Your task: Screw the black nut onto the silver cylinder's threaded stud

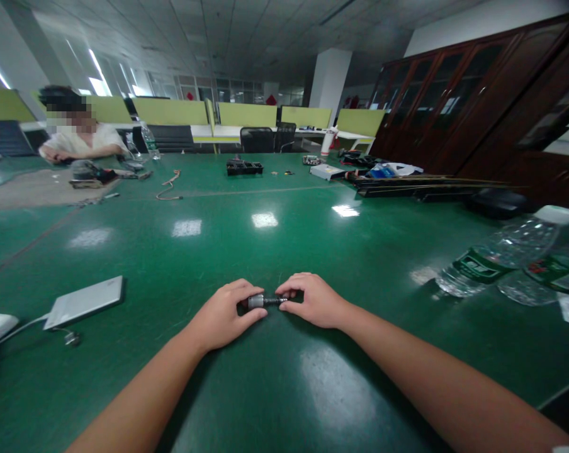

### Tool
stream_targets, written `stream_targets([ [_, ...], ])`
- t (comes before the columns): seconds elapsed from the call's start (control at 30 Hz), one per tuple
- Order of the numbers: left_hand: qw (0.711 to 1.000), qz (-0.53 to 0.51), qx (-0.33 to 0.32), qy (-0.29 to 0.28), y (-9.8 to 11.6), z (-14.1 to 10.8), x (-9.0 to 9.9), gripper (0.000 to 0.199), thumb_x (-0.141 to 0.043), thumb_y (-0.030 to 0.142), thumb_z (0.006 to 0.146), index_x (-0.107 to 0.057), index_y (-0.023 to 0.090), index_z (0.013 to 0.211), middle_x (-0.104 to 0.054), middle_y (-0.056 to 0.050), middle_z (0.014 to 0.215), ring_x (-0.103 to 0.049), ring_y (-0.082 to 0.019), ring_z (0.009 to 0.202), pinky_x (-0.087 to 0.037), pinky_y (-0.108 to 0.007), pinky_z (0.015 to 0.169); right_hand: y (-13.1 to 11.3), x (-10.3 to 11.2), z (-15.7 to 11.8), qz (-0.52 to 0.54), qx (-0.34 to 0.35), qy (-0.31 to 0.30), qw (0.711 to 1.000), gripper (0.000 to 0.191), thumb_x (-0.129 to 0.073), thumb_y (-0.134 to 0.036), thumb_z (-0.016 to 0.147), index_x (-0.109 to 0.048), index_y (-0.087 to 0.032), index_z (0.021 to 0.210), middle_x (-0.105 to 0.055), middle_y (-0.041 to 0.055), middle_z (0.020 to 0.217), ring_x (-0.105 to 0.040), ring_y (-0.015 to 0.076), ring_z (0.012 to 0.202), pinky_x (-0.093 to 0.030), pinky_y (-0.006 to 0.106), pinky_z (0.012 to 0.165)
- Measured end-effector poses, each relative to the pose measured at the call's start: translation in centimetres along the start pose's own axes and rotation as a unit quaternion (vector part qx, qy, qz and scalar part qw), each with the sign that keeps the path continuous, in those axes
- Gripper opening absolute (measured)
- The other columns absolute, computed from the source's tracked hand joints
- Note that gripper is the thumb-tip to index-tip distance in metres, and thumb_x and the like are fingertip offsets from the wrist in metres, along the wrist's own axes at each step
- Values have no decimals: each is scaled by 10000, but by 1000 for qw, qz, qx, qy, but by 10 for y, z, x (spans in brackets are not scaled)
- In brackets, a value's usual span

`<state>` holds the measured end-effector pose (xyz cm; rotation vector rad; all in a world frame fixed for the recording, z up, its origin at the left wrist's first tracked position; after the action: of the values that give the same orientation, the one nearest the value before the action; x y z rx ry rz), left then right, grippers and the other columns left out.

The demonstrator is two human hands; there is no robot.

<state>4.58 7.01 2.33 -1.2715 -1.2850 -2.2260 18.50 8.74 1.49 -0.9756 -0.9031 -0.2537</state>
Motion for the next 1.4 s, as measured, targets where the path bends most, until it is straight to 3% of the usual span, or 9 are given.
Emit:
stream_targets([
  [0.17,1000,3,3,1,0,1,0,286,-604,324,907,-683,203,1154,-676,-66,1016,-633,-199,922,-497,-322,854,-5,-5,0,4,6,6,1000,221,-713,-130,757,-720,-201,967,-708,13,825,-628,148,772,-447,305,802],
  [0.6,1000,-9,-9,-11,1,2,-3,267,-670,307,858,-700,221,1109,-653,-48,964,-624,-188,874,-495,-295,804,-17,-12,2,-29,28,-11,999,190,-733,-224,792,-714,-206,980,-714,29,900,-618,179,864,-406,347,863],
  [1.4,1000,1,2,-10,3,3,-3,248,-680,313,861,-711,218,1088,-659,-51,961,-619,-193,878,-486,-301,806,-17,-10,4,-12,51,-1,999,138,-720,-205,797,-745,-200,932,-745,26,874,-643,170,831,-446,311,824],
])
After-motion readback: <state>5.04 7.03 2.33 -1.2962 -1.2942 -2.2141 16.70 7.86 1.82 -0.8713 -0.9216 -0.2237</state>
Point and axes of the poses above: each hand's wrist, its own z-axis towards the middle knuckle, its own x-axis out of the back of the hand, y = z × x, the point moved 9 cm from there along z, towards the middle knuckle
